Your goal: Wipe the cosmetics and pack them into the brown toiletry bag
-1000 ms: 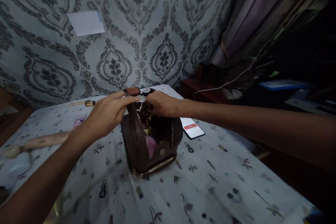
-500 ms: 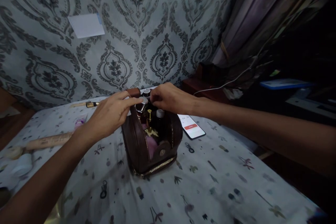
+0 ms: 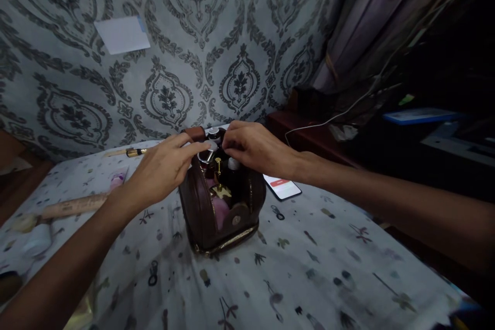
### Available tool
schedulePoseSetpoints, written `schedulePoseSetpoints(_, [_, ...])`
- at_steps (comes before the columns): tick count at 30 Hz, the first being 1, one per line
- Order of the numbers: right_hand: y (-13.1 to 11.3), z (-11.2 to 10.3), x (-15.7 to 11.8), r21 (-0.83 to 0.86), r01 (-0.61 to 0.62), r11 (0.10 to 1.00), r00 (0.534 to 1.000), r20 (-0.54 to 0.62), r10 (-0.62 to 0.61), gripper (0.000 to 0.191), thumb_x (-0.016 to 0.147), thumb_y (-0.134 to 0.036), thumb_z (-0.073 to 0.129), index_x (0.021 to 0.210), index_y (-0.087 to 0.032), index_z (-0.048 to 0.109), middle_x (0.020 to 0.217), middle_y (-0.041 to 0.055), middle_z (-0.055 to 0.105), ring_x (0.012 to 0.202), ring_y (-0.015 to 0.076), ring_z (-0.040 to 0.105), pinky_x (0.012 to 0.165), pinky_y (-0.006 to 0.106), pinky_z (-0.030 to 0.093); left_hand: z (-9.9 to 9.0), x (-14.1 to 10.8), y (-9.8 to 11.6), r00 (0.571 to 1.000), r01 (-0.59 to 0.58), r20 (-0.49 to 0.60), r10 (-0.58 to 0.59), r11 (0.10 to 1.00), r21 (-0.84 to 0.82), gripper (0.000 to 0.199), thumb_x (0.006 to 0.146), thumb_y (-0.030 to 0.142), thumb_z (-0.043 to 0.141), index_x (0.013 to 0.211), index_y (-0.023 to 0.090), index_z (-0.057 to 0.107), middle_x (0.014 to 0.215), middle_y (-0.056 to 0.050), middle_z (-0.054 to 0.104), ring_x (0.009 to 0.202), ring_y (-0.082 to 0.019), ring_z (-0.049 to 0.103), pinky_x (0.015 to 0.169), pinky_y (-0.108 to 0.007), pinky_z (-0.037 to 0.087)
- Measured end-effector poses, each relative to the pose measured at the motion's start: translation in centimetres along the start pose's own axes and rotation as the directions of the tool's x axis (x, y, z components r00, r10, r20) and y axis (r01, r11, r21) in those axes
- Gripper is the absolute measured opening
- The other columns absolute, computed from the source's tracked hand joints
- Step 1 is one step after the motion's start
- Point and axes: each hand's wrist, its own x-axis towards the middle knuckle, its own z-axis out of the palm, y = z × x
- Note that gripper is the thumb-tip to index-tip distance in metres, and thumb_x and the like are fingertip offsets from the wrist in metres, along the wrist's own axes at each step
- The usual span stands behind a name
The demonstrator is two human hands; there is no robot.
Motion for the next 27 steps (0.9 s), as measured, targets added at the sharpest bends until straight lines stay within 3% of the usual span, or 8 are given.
schedulePoseSetpoints(8, [0.2, 0.5, -0.9, 0.029, 0.0, 1.0, 0.999, -0.032, 0.001, 0.014, 0.085, -0.009, 0.057, 0.085, -0.012, 0.071, 0.102, 0.0105, 0.064, 0.092, 0.0191, 0.06, 0.082, 0.028, 0.043, 0.0, 0.1, 0.3, 0.999, -0.032, 0.023, 0.032, 0.999, 0.023, 0.045, 0.099, 0.017, 0.032, 0.133, 0.028, 0.06, 0.108, -0.008, 0.063, 0.096, -0.023, 0.059, 0.075, -0.033, 0.047])
schedulePoseSetpoints(20, [0.1, 0.8, -1.6, 0.023, 0.016, 1.0, 0.999, -0.047, -0.015, 0.016, 0.087, -0.012, 0.055, 0.086, -0.013, 0.071, 0.106, 0.0121, 0.063, 0.101, 0.0227, 0.059, 0.088, 0.033, 0.045, 0.5, 0.0, 0.6, 0.997, -0.045, 0.062, 0.036, 0.988, 0.15, 0.045, 0.099, 0.017, 0.037, 0.138, 0.031, 0.054, 0.112, -0.007, 0.062, 0.102, -0.024, 0.057, 0.073, -0.032, 0.047])
schedulePoseSetpoints(27, [0.3, 0.7, -2.0, 0.011, 0.073, 0.997, 0.988, -0.14, -0.071, 0.012, 0.086, -0.014, 0.059, 0.081, -0.016, 0.07, 0.104, 0.0096, 0.065, 0.097, 0.0213, 0.062, 0.085, 0.033, 0.05, 0.2, -0.6, 0.8, 1.0, 0.006, -0.019, -0.004, 0.997, 0.075, 0.044, 0.1, 0.02, 0.036, 0.142, 0.026, 0.05, 0.113, -0.008, 0.062, 0.099, -0.023, 0.06, 0.072, -0.03, 0.047])
